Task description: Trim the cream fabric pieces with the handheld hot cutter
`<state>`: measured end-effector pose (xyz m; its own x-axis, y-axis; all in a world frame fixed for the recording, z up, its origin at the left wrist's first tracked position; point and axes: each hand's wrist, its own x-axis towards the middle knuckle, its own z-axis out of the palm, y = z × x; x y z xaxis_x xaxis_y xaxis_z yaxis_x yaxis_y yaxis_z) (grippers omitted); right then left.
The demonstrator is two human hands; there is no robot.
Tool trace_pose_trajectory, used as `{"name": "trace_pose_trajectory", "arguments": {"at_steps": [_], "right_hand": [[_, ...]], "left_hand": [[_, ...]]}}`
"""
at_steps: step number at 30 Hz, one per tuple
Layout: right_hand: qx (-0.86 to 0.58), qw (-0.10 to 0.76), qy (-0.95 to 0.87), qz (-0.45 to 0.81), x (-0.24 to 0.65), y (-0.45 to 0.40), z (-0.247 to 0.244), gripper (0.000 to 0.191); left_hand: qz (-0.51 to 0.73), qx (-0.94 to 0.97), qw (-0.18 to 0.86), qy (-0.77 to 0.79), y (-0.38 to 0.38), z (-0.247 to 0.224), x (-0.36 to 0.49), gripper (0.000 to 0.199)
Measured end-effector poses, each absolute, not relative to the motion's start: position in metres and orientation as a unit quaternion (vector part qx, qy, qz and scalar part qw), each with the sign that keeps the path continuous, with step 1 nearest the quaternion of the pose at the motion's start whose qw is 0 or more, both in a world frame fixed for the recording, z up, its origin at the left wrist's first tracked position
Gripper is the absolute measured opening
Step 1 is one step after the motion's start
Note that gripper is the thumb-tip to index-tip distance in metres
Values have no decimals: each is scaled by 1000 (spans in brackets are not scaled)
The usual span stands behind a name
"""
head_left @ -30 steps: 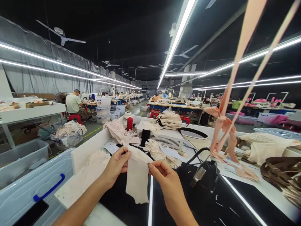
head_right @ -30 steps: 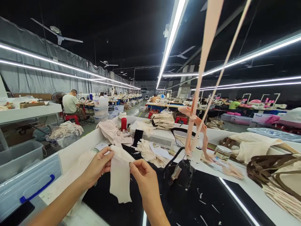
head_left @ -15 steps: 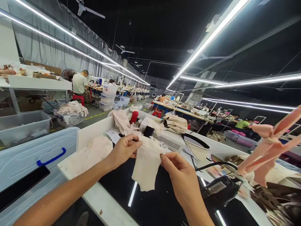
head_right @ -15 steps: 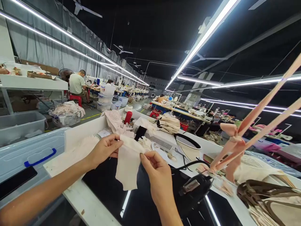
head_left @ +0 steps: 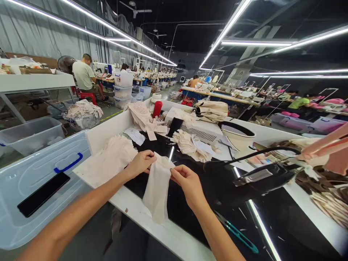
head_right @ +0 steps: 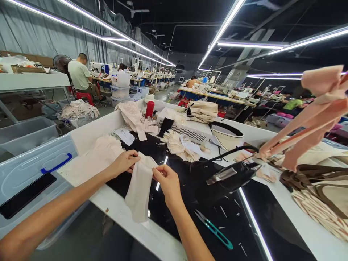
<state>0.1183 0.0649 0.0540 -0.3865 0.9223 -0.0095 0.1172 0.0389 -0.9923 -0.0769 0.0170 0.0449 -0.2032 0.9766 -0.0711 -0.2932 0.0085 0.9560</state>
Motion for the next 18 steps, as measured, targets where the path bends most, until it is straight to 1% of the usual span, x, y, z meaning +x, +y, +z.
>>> {"name": "trace_pose_trajectory", "arguments": {"at_steps": [2,4,10,18], "right_hand": [[-431,336,-650,528,111,76,33,26],[-440,315,-681,495,105,85,20,22],[-434,275,-753,412,96,102,9,24],[-442,238,-781,371,94,109,-10,24]], "left_hand": [[589,353,514,515,28,29,-83,20],[568,357,501,547,36,20,-88,17],[516,387,447,619,43,10,-100,16],[494,402,406,656,43,-4,-100,17]]}}
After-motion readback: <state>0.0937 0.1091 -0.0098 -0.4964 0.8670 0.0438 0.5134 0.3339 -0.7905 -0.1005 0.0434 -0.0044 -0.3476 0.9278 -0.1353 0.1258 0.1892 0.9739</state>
